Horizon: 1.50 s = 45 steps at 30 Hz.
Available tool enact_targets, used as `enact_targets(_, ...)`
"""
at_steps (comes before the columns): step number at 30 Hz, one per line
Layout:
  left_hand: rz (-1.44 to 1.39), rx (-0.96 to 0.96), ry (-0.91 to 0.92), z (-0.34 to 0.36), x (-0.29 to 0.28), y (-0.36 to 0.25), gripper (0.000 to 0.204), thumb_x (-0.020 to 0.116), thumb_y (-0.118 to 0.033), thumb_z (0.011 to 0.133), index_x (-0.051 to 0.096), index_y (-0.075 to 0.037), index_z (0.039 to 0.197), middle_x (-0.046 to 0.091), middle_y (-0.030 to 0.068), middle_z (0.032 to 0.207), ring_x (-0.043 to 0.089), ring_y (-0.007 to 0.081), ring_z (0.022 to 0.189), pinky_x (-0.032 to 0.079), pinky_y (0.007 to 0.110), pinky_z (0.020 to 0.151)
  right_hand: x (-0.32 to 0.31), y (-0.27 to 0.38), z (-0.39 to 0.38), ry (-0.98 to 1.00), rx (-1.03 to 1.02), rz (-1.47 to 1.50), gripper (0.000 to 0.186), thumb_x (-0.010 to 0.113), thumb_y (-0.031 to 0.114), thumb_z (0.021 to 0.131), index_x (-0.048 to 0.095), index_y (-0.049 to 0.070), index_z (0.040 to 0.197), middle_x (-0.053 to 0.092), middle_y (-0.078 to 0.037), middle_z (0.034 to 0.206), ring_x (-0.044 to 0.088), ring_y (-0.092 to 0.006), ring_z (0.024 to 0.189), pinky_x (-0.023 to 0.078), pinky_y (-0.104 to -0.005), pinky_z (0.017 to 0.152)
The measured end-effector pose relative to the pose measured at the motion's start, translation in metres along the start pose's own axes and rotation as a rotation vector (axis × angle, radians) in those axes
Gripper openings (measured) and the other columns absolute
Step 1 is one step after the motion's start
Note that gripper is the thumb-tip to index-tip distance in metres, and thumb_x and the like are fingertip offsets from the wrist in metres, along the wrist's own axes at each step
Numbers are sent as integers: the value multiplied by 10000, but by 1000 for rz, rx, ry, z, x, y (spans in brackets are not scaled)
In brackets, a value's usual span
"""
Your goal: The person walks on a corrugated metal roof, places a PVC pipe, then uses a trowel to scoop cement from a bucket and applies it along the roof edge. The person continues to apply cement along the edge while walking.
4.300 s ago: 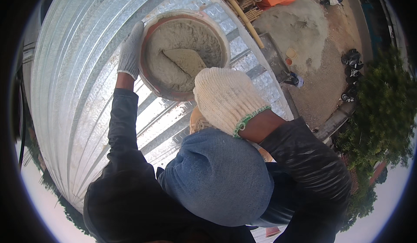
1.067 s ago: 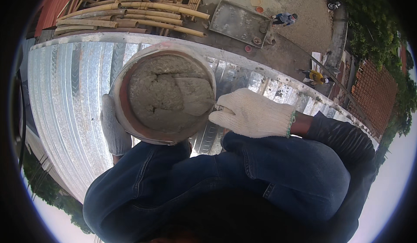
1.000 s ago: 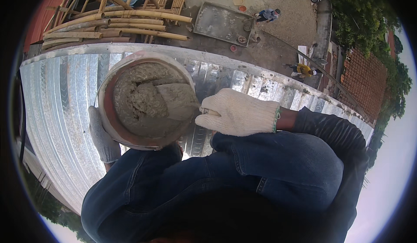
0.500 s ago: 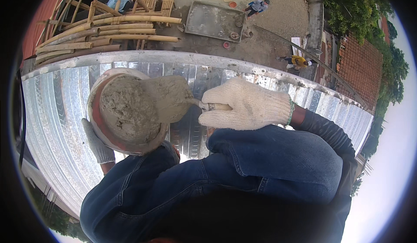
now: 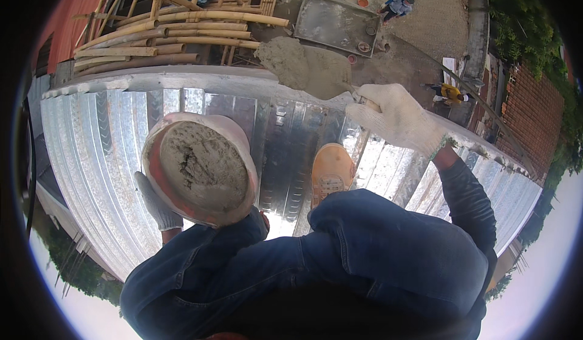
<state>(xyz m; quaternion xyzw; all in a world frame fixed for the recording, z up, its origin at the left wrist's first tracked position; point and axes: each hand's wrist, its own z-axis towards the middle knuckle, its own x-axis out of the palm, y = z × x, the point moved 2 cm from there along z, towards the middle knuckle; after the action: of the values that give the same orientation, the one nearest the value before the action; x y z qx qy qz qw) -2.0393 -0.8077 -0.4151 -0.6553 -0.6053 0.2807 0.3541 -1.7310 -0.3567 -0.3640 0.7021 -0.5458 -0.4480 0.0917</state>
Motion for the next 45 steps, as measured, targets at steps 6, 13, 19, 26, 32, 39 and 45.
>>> enact_targets(6, 10, -2, -47, -5, -5, -2, 728, 419, -576, 1173, 452, 15, 1597, 560, 144, 1540, 563, 274, 1363, 435, 417, 1202, 30, 12, 41, 53, -52, -44, 388, 689, 336, 1030, 696, -26, 1171, 651, -185, 741, 651, -295, 657, 529, -457, 658)
enact_targets(13, 8, -40, -75, -7, -4, 0, 749, 372, -598, 1177, 436, 16, 1601, 523, 142, 1568, 514, 275, 1408, 376, 415, 1241, 118, 18, 60, -229, -464, -420, 243, 701, 224, 969, 654, 43, 1124, 697, -129, 921, 742, -311, 779, 587, -423, 674)
enact_targets(19, -71, -96, -104, -7, -3, -2, 776, 351, -624, 1170, 423, 2, 1623, 498, 155, 1599, 482, 305, 1450, 339, 428, 1271, 120, 57, 53, 24, -328, -753, 382, 756, 148, 844, 625, -21, 1160, 662, -93, 921, 741, -224, 764, 592, -355, 655)
enact_targets(26, -72, -100, -84, -5, -1, -1, 816, 357, -670, 1149, 424, -13, 1627, 484, 159, 1623, 470, 321, 1465, 316, 435, 1289, 105, 48, 45, -54, -468, -419, 415, 753, 212, 884, 623, -13, 1206, 655, -90, 911, 728, -242, 774, 590, -362, 681)
enact_targets(32, -194, -150, 72, -5, -9, 1, 811, 362, -665, 1150, 438, -6, 1616, 480, 170, 1628, 474, 320, 1464, 327, 434, 1282, 100, 24, 56, -188, -367, -246, 291, 708, 236, 966, 685, 95, 1220, 724, -132, 997, 726, -369, 850, 578, -450, 701)
enact_targets(39, 45, -118, -71, -13, 4, -5, 788, 345, -643, 1162, 449, -1, 1607, 498, 164, 1610, 478, 314, 1457, 331, 439, 1277, 107, 33, 80, -176, -356, -299, 232, 737, 233, 943, 718, 82, 1118, 723, -159, 985, 722, -386, 848, 578, -501, 733)
enact_targets(45, 43, -83, -158, -14, 10, -7, 787, 316, -640, 1167, 449, -1, 1608, 497, 170, 1604, 475, 317, 1456, 329, 444, 1274, 111, 56, 61, 34, -293, -457, 259, 708, 109, 905, 653, 76, 1155, 721, -118, 969, 753, -315, 841, 604, -433, 697)
